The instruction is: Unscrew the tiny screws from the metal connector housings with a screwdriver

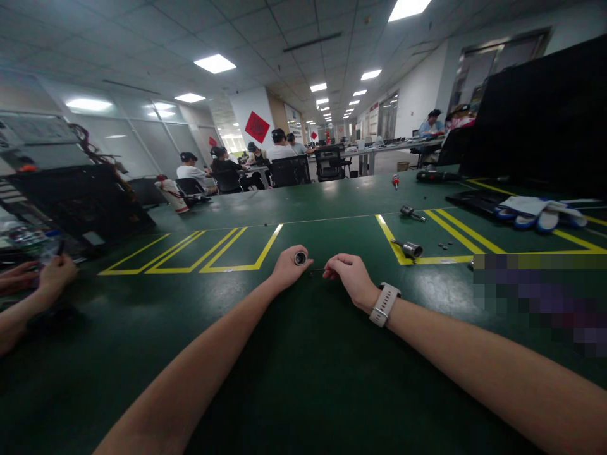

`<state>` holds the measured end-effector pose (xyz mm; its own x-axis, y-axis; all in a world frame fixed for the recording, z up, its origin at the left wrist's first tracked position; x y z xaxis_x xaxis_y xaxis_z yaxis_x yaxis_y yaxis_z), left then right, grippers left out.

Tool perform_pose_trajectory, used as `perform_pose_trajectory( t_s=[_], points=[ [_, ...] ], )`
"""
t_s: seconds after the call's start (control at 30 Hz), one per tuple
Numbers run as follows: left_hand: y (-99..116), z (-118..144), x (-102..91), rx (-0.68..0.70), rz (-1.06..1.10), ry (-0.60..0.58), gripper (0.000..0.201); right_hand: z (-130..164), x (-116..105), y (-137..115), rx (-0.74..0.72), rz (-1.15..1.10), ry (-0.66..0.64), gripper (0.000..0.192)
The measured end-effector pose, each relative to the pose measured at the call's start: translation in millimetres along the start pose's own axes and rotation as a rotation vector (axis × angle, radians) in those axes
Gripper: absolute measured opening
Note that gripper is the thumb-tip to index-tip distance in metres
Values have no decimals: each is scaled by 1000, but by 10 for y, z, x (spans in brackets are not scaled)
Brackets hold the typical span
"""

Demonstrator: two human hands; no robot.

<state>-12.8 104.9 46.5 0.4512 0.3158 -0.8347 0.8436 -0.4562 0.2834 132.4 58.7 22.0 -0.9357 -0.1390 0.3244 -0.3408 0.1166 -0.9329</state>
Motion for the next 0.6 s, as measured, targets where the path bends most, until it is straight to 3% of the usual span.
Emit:
perform_pose_trajectory(
  t_s=[0.6],
  points=[
    [106, 34, 23, 100, -16, -70, 7, -42, 16, 49, -32, 126, -19, 16]
  ],
)
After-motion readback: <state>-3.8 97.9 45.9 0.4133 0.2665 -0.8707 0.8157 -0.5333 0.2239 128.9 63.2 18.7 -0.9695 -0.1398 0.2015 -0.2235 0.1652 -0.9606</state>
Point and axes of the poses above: each hand's wrist, its own z-axis away from the middle knuckle, its own x-axis out of the palm, y = z × x, the point moved 8 cm from there along -z, towards the middle knuckle, and after that the axes turned 15 degrees about -z, right-handed, at the moved point
